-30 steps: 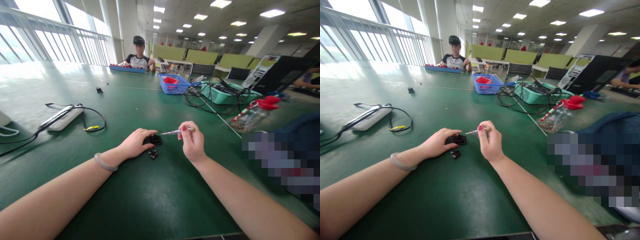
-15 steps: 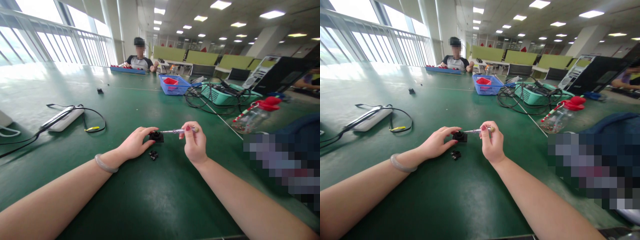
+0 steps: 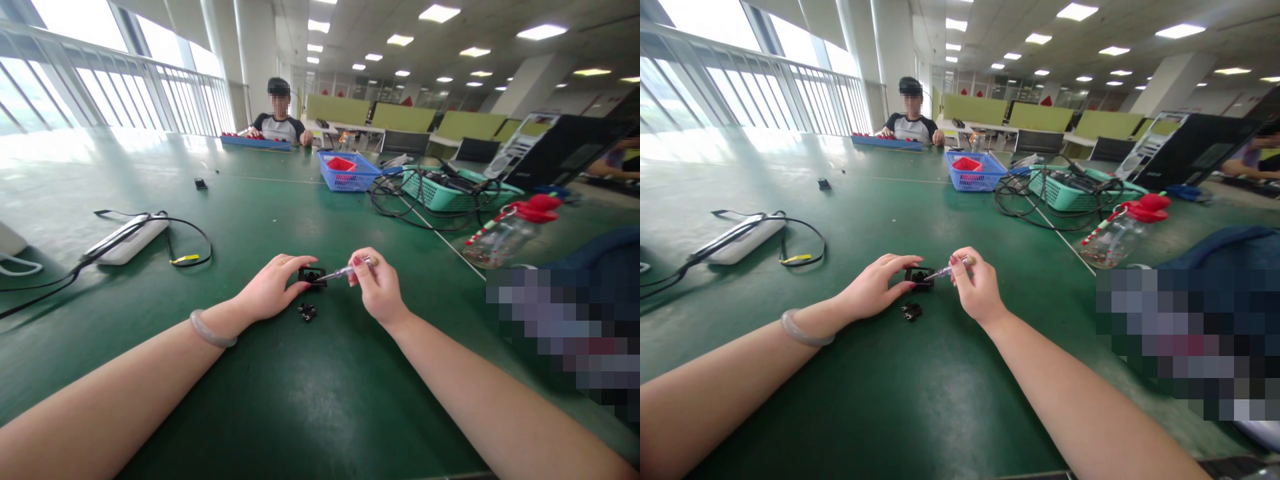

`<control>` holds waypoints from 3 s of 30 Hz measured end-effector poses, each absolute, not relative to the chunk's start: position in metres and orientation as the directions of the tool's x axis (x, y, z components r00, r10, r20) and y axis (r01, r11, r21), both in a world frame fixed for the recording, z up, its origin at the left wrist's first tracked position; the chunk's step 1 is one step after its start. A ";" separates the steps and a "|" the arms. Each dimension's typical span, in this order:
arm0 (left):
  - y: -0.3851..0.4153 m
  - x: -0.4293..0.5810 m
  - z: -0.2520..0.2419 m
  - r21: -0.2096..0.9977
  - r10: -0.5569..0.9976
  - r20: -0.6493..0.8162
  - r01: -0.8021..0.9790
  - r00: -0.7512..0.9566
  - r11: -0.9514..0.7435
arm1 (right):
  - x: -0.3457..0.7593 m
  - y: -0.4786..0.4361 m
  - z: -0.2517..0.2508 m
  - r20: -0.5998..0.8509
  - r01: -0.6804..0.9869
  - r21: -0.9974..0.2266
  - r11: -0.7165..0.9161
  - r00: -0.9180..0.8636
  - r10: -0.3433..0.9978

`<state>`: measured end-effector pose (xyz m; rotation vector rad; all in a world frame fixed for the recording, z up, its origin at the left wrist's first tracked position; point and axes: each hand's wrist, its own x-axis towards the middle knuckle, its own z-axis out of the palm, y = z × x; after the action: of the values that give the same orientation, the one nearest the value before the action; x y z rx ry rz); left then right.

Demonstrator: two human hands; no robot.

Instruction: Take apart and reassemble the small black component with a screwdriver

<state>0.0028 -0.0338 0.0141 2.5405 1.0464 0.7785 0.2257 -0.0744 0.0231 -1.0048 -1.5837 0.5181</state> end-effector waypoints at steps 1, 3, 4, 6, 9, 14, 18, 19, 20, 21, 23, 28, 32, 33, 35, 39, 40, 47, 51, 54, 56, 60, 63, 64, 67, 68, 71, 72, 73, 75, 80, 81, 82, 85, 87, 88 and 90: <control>-0.034 0.003 0.015 0.439 0.706 0.395 0.555 0.587 -0.707 | 0.226 -0.073 0.023 0.577 0.262 -0.793 0.550 0.031 0.816; -0.034 0.003 0.015 0.426 0.699 0.442 0.554 0.562 -0.715 | 0.230 -0.067 0.022 0.588 0.105 -0.809 0.579 0.155 0.794; -0.033 0.003 0.015 0.420 0.706 0.458 0.569 0.540 -0.707 | 0.232 -0.063 0.020 0.580 0.039 -0.808 0.588 0.230 0.782; -0.030 0.001 0.012 0.397 0.742 0.463 0.636 0.484 -0.662 | 0.238 -0.053 0.015 0.539 -0.031 -0.810 0.585 0.353 0.765; -0.023 -0.002 0.005 0.324 0.824 0.389 0.776 0.412 -0.541 | 0.244 -0.043 0.007 0.465 -0.027 -0.850 0.526 0.430 0.774; -0.022 -0.004 0.002 0.181 0.870 0.296 0.871 0.394 -0.457 | 0.244 -0.041 0.005 0.463 0.034 -0.871 0.490 0.389 0.796; -0.026 -0.002 0.007 0.217 0.814 0.362 0.808 0.455 -0.548 | 0.248 -0.039 0.005 0.485 0.048 -0.864 0.502 0.347 0.803; -0.027 -0.002 0.009 0.261 0.792 0.363 0.762 0.491 -0.593 | 0.251 -0.036 0.004 0.458 0.014 -0.875 0.484 0.348 0.818; -0.028 -0.002 0.010 0.313 0.765 0.350 0.703 0.540 -0.639 | 0.253 -0.033 0.002 0.419 -0.033 -0.888 0.459 0.354 0.836; -0.029 -0.002 0.011 0.363 0.731 0.332 0.634 0.597 -0.683 | 0.256 -0.030 0.000 0.370 -0.084 -0.901 0.425 0.363 0.855; -0.032 -0.002 0.013 0.422 0.634 0.300 0.497 0.713 -0.759 | 0.260 -0.023 -0.004 0.270 -0.182 -0.914 0.362 0.394 0.879; -0.049 0.004 0.015 0.365 0.548 0.242 0.448 0.801 -0.816 | 0.265 -0.011 -0.009 0.214 -0.265 -0.899 0.347 0.426 0.879; -0.060 0.014 0.014 0.302 0.601 0.252 0.528 0.758 -0.793 | 0.265 -0.007 -0.009 0.215 -0.248 -0.904 0.348 0.438 0.873; -0.061 0.015 0.014 0.296 0.608 0.262 0.538 0.749 -0.790 | 0.265 -0.006 -0.010 0.210 -0.243 -0.907 0.344 0.449 0.869; -0.063 0.016 0.012 0.291 0.620 0.272 0.551 0.736 -0.782 | 0.265 -0.005 -0.011 0.199 -0.221 -0.918 0.331 0.464 0.863; -0.070 0.009 0.010 0.279 0.638 0.279 0.575 0.718 -0.769 | 0.265 -0.003 -0.013 0.199 -0.185 -0.929 0.321 0.481 0.854; -0.074 0.006 0.010 0.275 0.643 0.279 0.582 0.713 -0.765 | 0.265 -0.003 -0.013 0.200 -0.179 -0.930 0.321 0.485 0.851; -0.101 -0.036 0.014 0.252 0.683 0.246 0.635 0.688 -0.730 | 0.265 -0.003 -0.013 0.204 -0.162 -0.931 0.326 0.510 0.836; -0.102 -0.075 0.014 0.221 0.764 0.190 0.731 0.617 -0.645 | 0.266 -0.003 -0.014 0.198 -0.156 -0.934 0.320 0.520 0.831; -0.095 -0.108 0.011 0.242 0.828 0.168 0.792 0.535 -0.561 | 0.266 -0.003 -0.015 0.196 -0.149 -0.937 0.316 0.522 0.830; -0.087 -0.131 0.009 0.249 0.858 0.168 0.821 0.485 -0.513 | 0.267 -0.002 -0.015 0.196 -0.146 -0.938 0.314 0.524 0.829; -0.070 -0.175 0.006 0.265 0.874 0.182 0.834 0.450 -0.484 | 0.267 -0.002 -0.015 0.189 -0.157 -0.937 0.312 0.523 0.831; -0.061 -0.201 0.005 0.289 0.881 0.173 0.832 0.441 -0.473 | 0.267 -0.002 -0.014 0.182 -0.168 -0.936 0.308 0.518 0.836; -0.059 -0.208 0.005 0.290 0.887 0.183 0.839 0.425 -0.461 | 0.267 -0.002 -0.014 0.180 -0.171 -0.936 0.307 0.516 0.837; -0.058 -0.223 0.002 0.258 0.897 0.265 0.870 0.354 -0.419 | 0.267 -0.003 -0.013 0.175 -0.183 -0.934 0.306 0.511 0.841; -0.059 -0.227 0.001 0.242 0.894 0.298 0.879 0.335 -0.411 | 0.267 -0.003 -0.013 0.174 -0.189 -0.933 0.306 0.509 0.843; -0.060 -0.230 -0.002 0.205 0.882 0.347 0.891 0.320 -0.404 | 0.267 -0.004 -0.012 0.170 -0.208 -0.928 0.309 0.501 0.848; -0.061 -0.229 -0.002 0.198 0.881 0.341 0.891 0.328 -0.408 | 0.267 -0.005 -0.012 0.169 -0.215 -0.926 0.310 0.496 0.851; -0.061 -0.228 -0.002 0.194 0.883 0.328 0.891 0.335 -0.410 | 0.267 -0.005 -0.011 0.169 -0.222 -0.925 0.309 0.490 0.855; -0.061 -0.225 -0.001 0.190 0.893 0.302 0.897 0.332 -0.398 | 0.266 -0.006 -0.011 0.168 -0.234 -0.922 0.308 0.475 0.864; -0.063 -0.234 0.001 0.221 0.939 0.233 0.926 0.253 -0.305 | 0.267 -0.008 -0.009 0.173 -0.264 -0.912 0.315 0.450 0.876; -0.063 -0.239 0.001 0.237 0.942 0.225 0.924 0.247 -0.299 | 0.267 -0.009 -0.009 0.174 -0.268 -0.910 0.317 0.445 0.878; -0.064 -0.245 0.001 0.252 0.943 0.225 0.920 0.245 -0.300 | 0.267 -0.009 -0.009 0.176 -0.272 -0.908 0.317 0.440 0.881; -0.067 -0.260 0.001 0.303 0.950 0.228 0.912 0.213 -0.277 | 0.267 -0.010 -0.008 0.181 -0.277 -0.908 0.315 0.421 0.889; -0.068 -0.263 0.002 0.373 0.965 0.198 0.897 0.170 -0.235 | 0.266 -0.011 -0.008 0.185 -0.273 -0.909 0.314 0.412 0.892; -0.068 -0.264 0.003 0.413 0.970 0.184 0.884 0.156 -0.220 | 0.266 -0.011 -0.008 0.187 -0.270 -0.910 0.315 0.411 0.892; -0.069 -0.262 0.005 0.481 0.974 0.184 0.851 0.135 -0.209 | 0.265 -0.012 -0.008 0.193 -0.262 -0.910 0.321 0.417 0.888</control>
<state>-0.2620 -0.0694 0.0050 2.1541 1.7858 0.6761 0.2653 -0.0116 -0.0077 -0.9419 -0.8082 0.8747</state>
